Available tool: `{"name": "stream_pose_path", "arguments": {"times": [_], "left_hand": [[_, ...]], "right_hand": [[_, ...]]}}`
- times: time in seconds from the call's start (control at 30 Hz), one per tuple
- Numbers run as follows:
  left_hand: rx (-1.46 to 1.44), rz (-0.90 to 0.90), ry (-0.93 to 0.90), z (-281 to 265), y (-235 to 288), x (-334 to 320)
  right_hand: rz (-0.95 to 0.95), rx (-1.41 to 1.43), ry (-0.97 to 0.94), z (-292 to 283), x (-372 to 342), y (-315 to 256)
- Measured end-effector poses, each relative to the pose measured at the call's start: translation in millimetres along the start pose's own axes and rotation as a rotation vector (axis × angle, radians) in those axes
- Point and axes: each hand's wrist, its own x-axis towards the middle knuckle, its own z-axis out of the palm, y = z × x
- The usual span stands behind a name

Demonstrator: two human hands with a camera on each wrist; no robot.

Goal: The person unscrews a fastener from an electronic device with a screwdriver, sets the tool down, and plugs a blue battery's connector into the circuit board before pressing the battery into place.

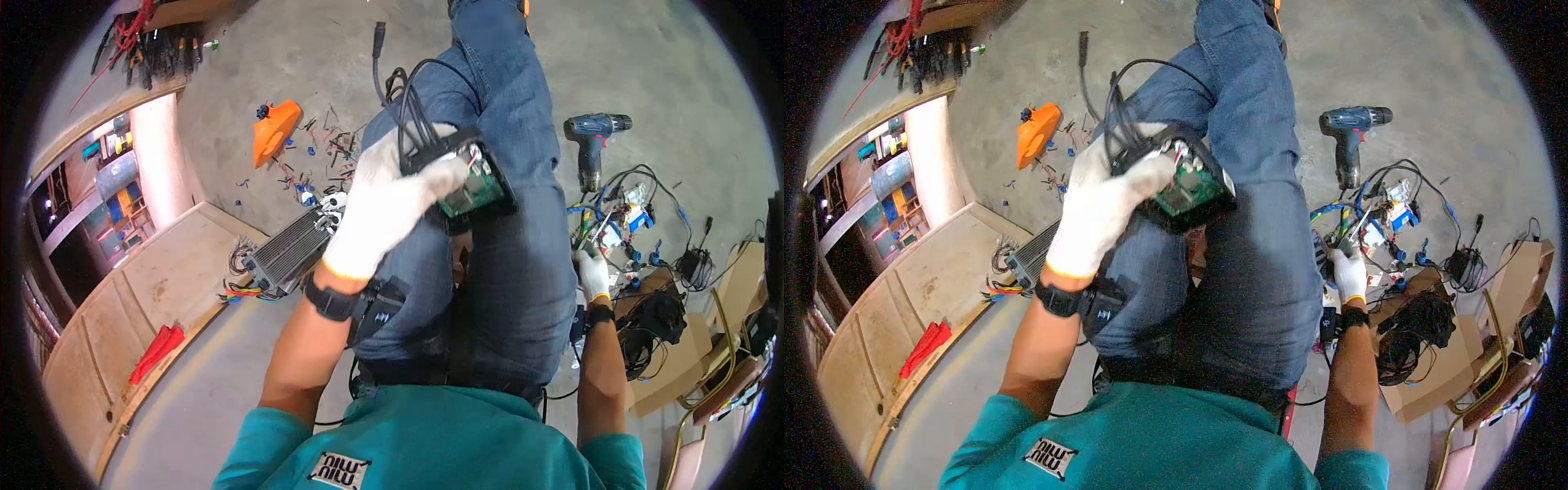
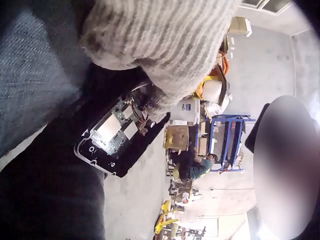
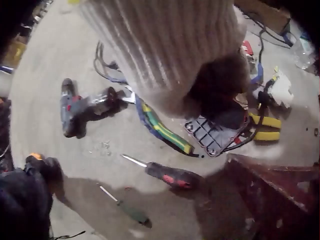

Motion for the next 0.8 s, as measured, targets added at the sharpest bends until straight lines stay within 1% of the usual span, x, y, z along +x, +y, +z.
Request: {"name": "stream_pose_path", "arguments": {"times": [0.03,0.07,0.1,0.17,0.23,0.27,0.3,0.37,0.4,0.43,0.5,0.53,0.57,0.63,0.67,0.7,0.77,0.8], "left_hand": [[-0.033,-0.013,0.001,2.1,-7.0,10.8],[-0.142,-0.002,-0.032,1.6,-22.3,22.8],[-0.153,0.067,-0.017,-6.0,-21.3,-14.5],[-0.286,0.075,-0.013,-6.9,-27.0,-24.4],[-0.268,0.085,-0.02,-9.9,-25.8,-33.9],[-0.249,0.099,-0.016,-11.0,-29.3,-35.6],[-0.232,0.114,-0.014,-11.7,-33.9,-36.3],[-0.243,0.14,-0.026,-15.5,-41.3,-40.0],[-0.202,0.168,-0.013,-16.3,-44.4,-40.0],[-0.159,0.189,-0.001,-15.2,-47.2,-36.5],[-0.147,0.18,0.013,-15.1,-56.9,-31.0],[-0.109,0.217,0.029,-14.2,-61.5,-27.3],[-0.068,0.252,0.044,-13.3,-66.5,-25.1],[-0.053,0.262,0.058,-13.0,-64.4,-29.1],[-0.049,0.256,0.054,-13.1,-63.5,-31.0],[-0.046,0.252,0.05,-12.6,-64.6,-31.0],[-0.065,0.249,0.054,-10.8,-66.8,-28.9],[-0.083,0.264,0.048,-9.8,-66.5,-27.1]], "right_hand": [[0.043,0.16,0.002,-4.5,-5.9,-25.2],[-0.041,0.1,0.08,-10.7,13.8,-17.8],[-0.177,0.143,0.093,-23.0,-23.4,-34.2],[-0.195,0.167,0.077,-37.2,-73.5,-77.6],[-0.274,0.269,0.03,-36.5,-112.0,-107.7],[-0.403,0.167,0.074,-38.3,-125.3,-117.1],[-0.512,0.144,0.09,-40.4,-140.8,-128.5],[-0.639,0.135,0.137,-37.2,-174.2,-148.9],[-0.619,0.135,0.099,-34.0,-205.6,-169.9],[-0.623,0.13,0.103,-31.6,-222.8,-182.2],[-0.667,0.006,0.002,-26.1,-256.4,-200.7],[-0.558,0.002,-0.061,-22.7,-274.0,-213.1],[-0.557,-0.007,-0.057,-17.9,-283.9,-219.9],[-0.727,-0.207,-0.035,-6.5,-296.5,-229.9],[-0.786,-0.248,0.001,0.1,-303.8,-233.7],[-0.783,-0.255,-0.001,5.5,-305.3,-234.5],[-0.949,-0.322,0.049,12.6,-304.5,-237.2],[-0.984,-0.356,0.06,14.1,-304.0,-238.8]]}}
